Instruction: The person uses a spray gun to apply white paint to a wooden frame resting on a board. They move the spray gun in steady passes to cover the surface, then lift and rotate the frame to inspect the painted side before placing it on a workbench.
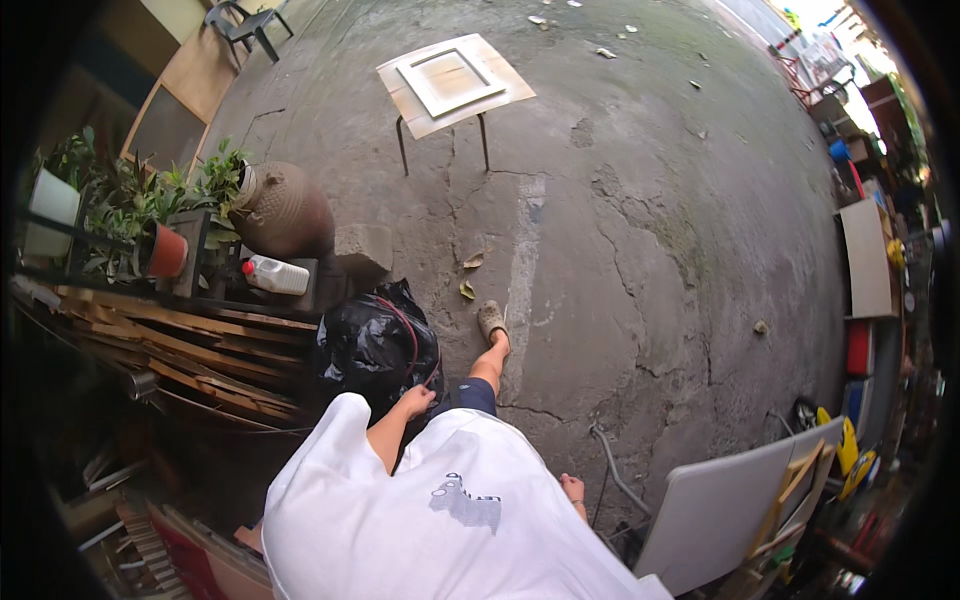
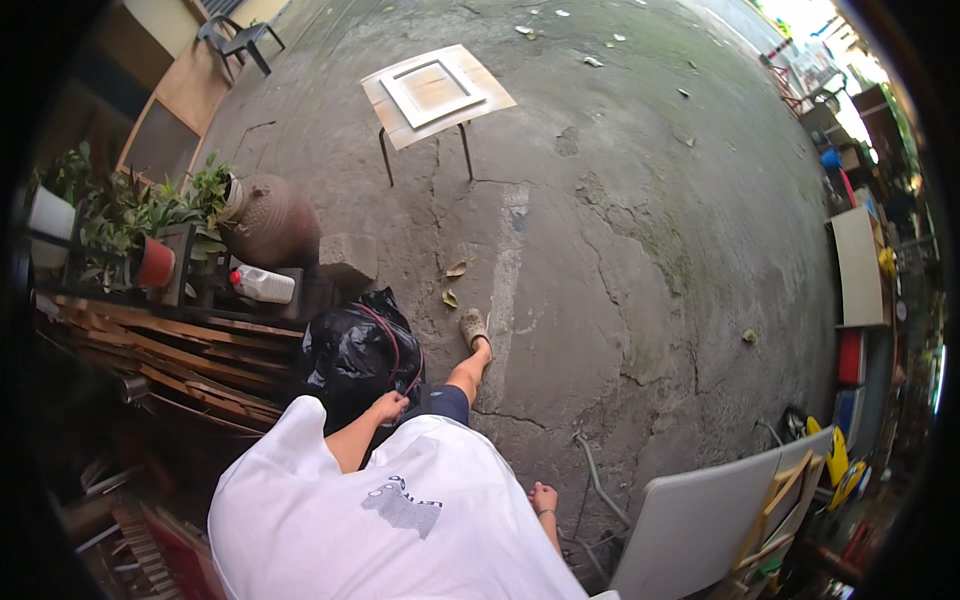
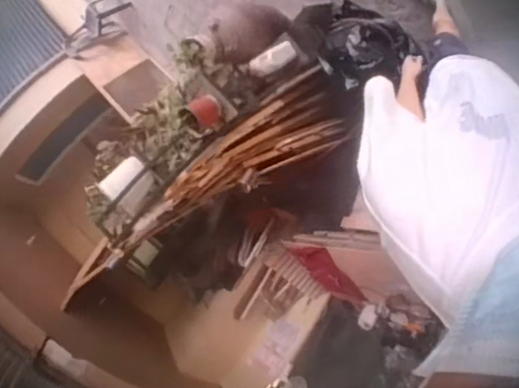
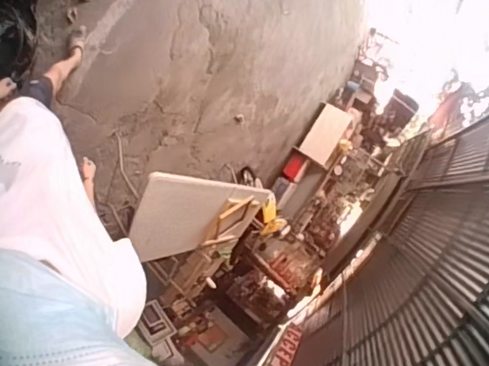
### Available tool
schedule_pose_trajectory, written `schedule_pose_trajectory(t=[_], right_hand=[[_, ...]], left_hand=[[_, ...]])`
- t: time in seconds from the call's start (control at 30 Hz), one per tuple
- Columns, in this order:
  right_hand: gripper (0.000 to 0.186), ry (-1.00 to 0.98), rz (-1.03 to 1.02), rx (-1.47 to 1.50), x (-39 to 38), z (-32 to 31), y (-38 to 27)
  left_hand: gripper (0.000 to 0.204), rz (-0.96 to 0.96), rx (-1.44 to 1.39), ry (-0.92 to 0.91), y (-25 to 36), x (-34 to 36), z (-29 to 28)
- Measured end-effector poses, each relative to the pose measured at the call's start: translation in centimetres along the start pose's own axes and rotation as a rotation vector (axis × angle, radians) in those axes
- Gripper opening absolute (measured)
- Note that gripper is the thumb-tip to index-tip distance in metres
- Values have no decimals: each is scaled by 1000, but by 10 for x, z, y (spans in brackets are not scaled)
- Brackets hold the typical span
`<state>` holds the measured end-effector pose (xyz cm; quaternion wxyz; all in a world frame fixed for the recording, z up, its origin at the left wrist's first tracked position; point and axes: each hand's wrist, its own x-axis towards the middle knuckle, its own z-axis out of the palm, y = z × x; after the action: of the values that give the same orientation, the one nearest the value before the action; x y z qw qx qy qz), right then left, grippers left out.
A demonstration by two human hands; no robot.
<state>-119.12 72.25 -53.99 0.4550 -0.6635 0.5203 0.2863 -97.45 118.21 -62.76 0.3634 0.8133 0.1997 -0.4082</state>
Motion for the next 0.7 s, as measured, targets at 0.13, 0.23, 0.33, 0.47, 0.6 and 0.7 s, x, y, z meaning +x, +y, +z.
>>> schedule_pose_trajectory(t=[0.13, 0.23, 0.33, 0.47, 0.6, 0.7], right_hand=[[32, -49, -200, -238, 48, -48, -127], [29, -27, -261, -7, 136, -60, -264], [30, 122, -624, -127, 207, -71, -423], [32, 298, -893, -276, 271, -45, -632], [34, 49, -831, -111, 266, 37, -820], [36, -8, -874, -23, 283, 91, -938]], left_hand=[[42, 81, -242, 73, 135, 62, -41], [39, 252, -426, 219, 207, 100, -101], [36, 312, -582, 260, 284, 116, -156], [37, 107, -841, 275, 334, 138, -213], [43, -154, -1118, 415, 322, 173, -250], [45, -274, -1214, 496, 330, 224, -274]])
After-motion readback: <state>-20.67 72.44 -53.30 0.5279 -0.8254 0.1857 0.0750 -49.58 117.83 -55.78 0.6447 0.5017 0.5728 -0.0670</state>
